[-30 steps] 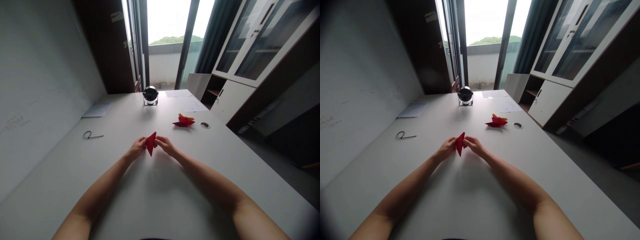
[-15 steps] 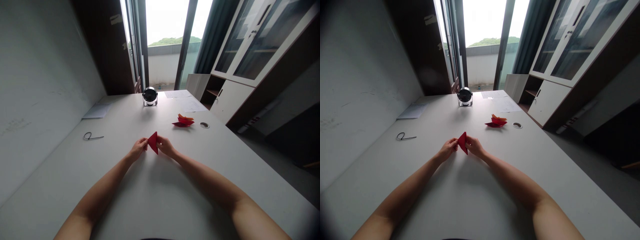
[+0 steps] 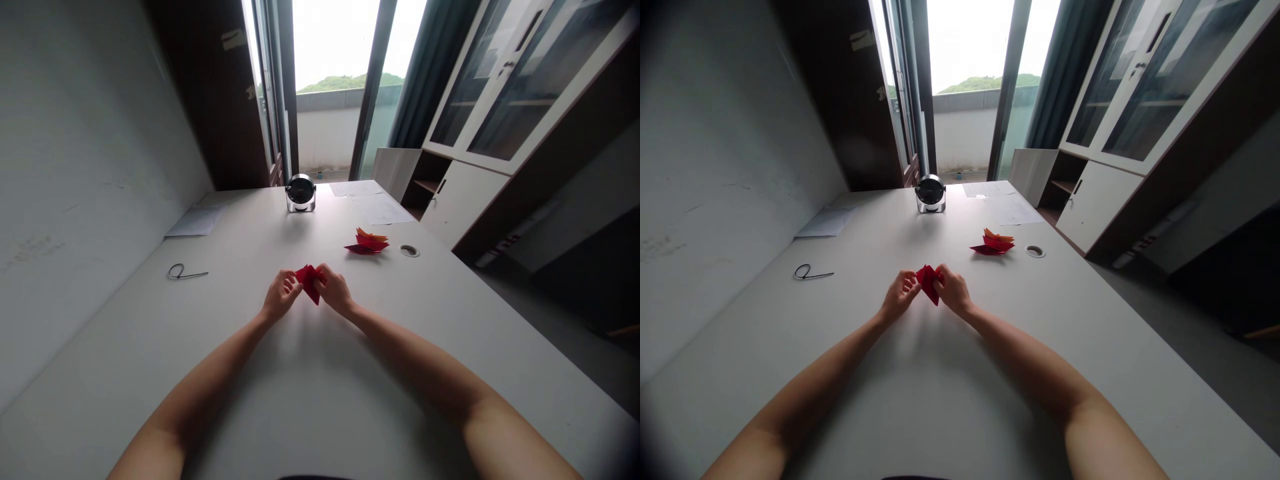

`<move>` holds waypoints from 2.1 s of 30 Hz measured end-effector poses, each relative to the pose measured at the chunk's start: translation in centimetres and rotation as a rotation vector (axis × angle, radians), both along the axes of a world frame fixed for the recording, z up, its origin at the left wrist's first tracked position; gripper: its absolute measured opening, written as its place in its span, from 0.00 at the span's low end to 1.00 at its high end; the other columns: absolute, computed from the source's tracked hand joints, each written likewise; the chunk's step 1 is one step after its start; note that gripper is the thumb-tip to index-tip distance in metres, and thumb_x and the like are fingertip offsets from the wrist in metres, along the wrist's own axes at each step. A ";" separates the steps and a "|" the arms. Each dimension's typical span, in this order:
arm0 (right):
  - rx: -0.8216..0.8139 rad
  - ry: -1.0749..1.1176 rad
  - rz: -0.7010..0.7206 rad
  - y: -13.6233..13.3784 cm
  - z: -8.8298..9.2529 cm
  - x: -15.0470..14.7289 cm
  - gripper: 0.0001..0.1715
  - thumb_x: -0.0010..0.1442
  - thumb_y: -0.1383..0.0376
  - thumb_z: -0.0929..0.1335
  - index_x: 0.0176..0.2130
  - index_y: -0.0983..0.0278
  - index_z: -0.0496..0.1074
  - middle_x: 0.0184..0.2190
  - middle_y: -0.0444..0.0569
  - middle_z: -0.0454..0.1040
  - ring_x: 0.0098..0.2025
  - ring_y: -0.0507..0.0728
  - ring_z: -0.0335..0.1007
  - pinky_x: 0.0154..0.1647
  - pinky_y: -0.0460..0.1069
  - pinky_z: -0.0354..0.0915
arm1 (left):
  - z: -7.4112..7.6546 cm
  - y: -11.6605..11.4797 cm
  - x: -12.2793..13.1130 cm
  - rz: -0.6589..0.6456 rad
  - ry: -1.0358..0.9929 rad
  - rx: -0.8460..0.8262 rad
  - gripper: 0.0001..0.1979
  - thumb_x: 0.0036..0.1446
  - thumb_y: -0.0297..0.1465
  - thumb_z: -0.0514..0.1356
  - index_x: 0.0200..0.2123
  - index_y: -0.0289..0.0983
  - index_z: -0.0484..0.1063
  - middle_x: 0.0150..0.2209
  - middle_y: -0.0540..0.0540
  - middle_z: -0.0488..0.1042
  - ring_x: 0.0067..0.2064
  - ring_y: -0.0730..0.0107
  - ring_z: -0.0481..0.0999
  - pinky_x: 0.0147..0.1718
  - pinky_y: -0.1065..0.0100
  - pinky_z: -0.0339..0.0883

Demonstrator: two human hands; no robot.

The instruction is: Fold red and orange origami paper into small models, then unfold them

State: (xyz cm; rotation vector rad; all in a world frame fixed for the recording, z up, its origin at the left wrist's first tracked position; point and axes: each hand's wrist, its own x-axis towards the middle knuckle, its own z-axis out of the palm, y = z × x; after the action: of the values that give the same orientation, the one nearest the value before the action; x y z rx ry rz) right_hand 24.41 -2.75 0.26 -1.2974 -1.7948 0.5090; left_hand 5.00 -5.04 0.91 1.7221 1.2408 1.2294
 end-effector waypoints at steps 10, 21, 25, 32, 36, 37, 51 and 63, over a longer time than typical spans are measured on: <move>-0.035 0.181 0.219 0.0 -0.1 -0.3 0.08 0.62 0.61 0.66 0.41 0.59 0.72 0.28 0.43 0.76 0.28 0.53 0.69 0.33 0.47 0.64 | -1.1 0.8 -0.5 -0.050 -0.127 -0.108 0.17 0.59 0.33 0.59 0.52 0.41 0.75 0.42 0.45 0.80 0.39 0.66 0.78 0.41 0.66 0.70; -0.138 0.486 0.407 1.2 -1.2 0.0 0.14 0.59 0.62 0.69 0.45 0.63 0.75 0.39 0.49 0.78 0.38 0.55 0.74 0.39 0.50 0.70 | -1.9 1.7 -0.7 -0.098 -0.522 -0.231 0.17 0.51 0.29 0.62 0.46 0.34 0.78 0.46 0.41 0.79 0.47 0.59 0.77 0.51 0.56 0.71; -0.133 0.489 0.403 0.9 -0.5 0.0 0.16 0.62 0.55 0.69 0.45 0.63 0.76 0.41 0.51 0.78 0.38 0.56 0.74 0.38 0.51 0.71 | -1.8 1.7 -1.0 -0.123 -0.560 -0.255 0.21 0.52 0.30 0.62 0.50 0.34 0.76 0.49 0.39 0.78 0.49 0.57 0.77 0.52 0.53 0.70; -0.177 0.508 0.393 1.2 -1.1 -0.1 0.17 0.61 0.57 0.70 0.48 0.62 0.72 0.34 0.48 0.78 0.32 0.54 0.73 0.36 0.50 0.71 | -1.6 1.3 -0.4 -0.186 -0.460 -0.201 0.27 0.57 0.35 0.64 0.59 0.36 0.68 0.49 0.39 0.78 0.46 0.60 0.79 0.48 0.57 0.72; -0.166 0.457 0.381 1.1 -1.1 -0.1 0.21 0.62 0.58 0.69 0.53 0.61 0.70 0.34 0.47 0.77 0.33 0.54 0.72 0.37 0.49 0.69 | -1.8 1.2 -0.2 -0.173 -0.367 -0.196 0.36 0.57 0.34 0.65 0.66 0.37 0.58 0.40 0.44 0.81 0.41 0.64 0.80 0.45 0.61 0.73; -0.157 0.442 0.376 1.1 -1.1 -0.1 0.21 0.62 0.58 0.69 0.54 0.61 0.70 0.34 0.46 0.77 0.34 0.54 0.72 0.38 0.49 0.69 | -1.9 1.2 -0.2 -0.184 -0.356 -0.203 0.34 0.57 0.35 0.65 0.65 0.36 0.60 0.40 0.43 0.81 0.41 0.63 0.80 0.45 0.60 0.73; -0.143 0.248 0.244 1.0 -1.1 0.1 0.19 0.62 0.54 0.68 0.48 0.62 0.76 0.27 0.44 0.76 0.29 0.53 0.70 0.34 0.47 0.65 | -1.3 0.6 -0.5 -0.119 0.058 -0.072 0.14 0.61 0.39 0.59 0.45 0.39 0.79 0.39 0.45 0.81 0.40 0.63 0.78 0.40 0.66 0.70; -0.084 0.167 0.314 0.1 -0.4 -0.2 0.19 0.64 0.53 0.66 0.35 0.64 0.77 0.25 0.45 0.75 0.27 0.52 0.66 0.30 0.46 0.62 | -0.5 0.1 -0.5 -0.113 0.182 -0.047 0.20 0.63 0.45 0.56 0.31 0.37 0.79 0.22 0.51 0.73 0.26 0.72 0.67 0.27 0.72 0.57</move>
State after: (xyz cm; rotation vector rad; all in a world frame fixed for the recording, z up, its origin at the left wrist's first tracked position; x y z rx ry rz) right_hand 24.20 -2.63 -0.11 -0.9979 -1.8591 0.8488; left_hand 4.50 -4.96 0.39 1.8762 1.2467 0.9884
